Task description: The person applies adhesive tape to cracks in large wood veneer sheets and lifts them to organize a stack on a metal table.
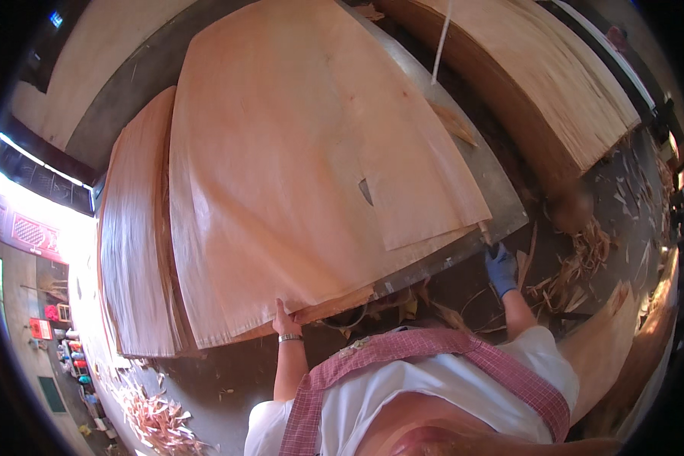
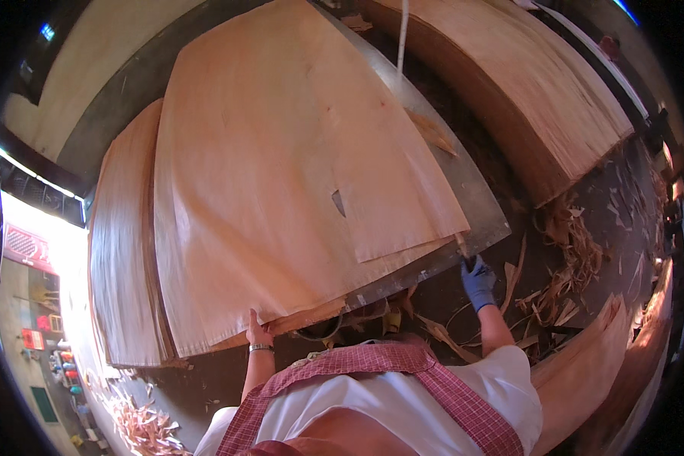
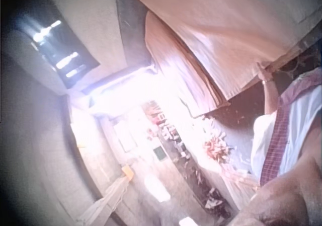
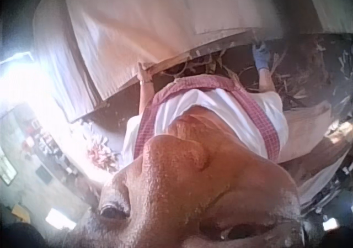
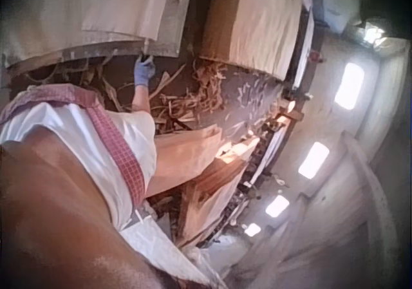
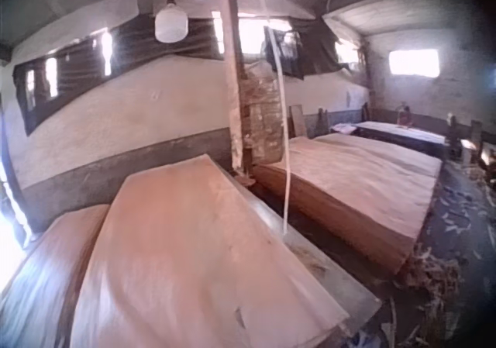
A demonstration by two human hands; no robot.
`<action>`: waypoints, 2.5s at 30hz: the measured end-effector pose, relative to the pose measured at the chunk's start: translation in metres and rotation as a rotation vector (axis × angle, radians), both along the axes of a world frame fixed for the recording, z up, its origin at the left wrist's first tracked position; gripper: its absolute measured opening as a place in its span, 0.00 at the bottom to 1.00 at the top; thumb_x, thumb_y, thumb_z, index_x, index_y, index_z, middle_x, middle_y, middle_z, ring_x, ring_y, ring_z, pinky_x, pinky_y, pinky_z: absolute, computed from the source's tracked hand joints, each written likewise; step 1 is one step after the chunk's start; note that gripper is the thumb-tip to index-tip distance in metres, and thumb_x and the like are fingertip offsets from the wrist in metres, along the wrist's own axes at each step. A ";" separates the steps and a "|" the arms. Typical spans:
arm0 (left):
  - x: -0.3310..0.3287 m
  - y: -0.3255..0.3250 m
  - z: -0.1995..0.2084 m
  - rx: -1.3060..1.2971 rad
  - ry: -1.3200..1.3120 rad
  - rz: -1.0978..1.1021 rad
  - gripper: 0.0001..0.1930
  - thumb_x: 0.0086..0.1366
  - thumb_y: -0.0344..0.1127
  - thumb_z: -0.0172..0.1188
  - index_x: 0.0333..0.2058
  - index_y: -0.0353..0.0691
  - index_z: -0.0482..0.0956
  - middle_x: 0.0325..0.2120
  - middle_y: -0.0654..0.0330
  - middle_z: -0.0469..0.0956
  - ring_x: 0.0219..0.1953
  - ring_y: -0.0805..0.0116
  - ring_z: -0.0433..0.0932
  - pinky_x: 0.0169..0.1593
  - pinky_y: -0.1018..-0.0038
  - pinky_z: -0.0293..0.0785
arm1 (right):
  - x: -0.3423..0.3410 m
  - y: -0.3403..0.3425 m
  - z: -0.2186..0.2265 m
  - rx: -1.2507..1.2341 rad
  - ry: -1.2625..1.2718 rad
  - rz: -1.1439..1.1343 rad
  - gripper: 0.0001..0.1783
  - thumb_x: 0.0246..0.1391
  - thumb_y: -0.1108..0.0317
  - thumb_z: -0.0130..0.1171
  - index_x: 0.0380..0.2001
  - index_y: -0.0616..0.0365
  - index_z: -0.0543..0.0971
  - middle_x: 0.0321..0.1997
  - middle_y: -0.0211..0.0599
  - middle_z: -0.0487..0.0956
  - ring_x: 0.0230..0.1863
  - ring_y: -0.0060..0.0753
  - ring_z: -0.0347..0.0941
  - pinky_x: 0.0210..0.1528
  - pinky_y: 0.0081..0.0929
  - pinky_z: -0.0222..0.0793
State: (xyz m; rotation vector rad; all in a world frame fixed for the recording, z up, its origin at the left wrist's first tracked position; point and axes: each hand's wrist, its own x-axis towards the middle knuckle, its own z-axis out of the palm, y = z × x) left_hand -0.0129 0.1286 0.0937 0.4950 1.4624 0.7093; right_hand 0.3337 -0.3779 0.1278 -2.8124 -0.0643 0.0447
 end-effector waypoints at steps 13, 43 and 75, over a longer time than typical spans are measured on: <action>0.009 0.039 -0.048 0.019 0.124 -0.062 0.14 0.54 0.34 0.70 0.37 0.41 0.76 0.34 0.60 0.78 0.30 0.62 0.79 0.24 0.66 0.78 | 0.066 -0.019 0.012 0.224 0.031 -0.065 0.25 0.55 0.45 0.58 0.35 0.60 0.79 0.35 0.51 0.81 0.40 0.58 0.77 0.41 0.47 0.71; 0.208 -0.249 0.033 1.125 0.720 -0.645 0.15 0.59 0.29 0.58 0.44 0.32 0.72 0.39 0.53 0.74 0.42 0.59 0.73 0.45 0.65 0.70 | 0.149 -0.323 -0.039 0.336 0.017 -0.377 0.24 0.54 0.47 0.61 0.37 0.60 0.78 0.33 0.47 0.80 0.36 0.48 0.74 0.39 0.39 0.69; 0.812 -0.315 0.107 1.085 1.339 -0.795 0.22 0.63 0.36 0.55 0.55 0.38 0.69 0.55 0.50 0.71 0.58 0.50 0.67 0.59 0.55 0.61 | 0.865 -0.176 -0.051 -0.095 0.304 0.635 0.16 0.55 0.60 0.54 0.44 0.55 0.73 0.47 0.51 0.74 0.50 0.53 0.73 0.51 0.45 0.71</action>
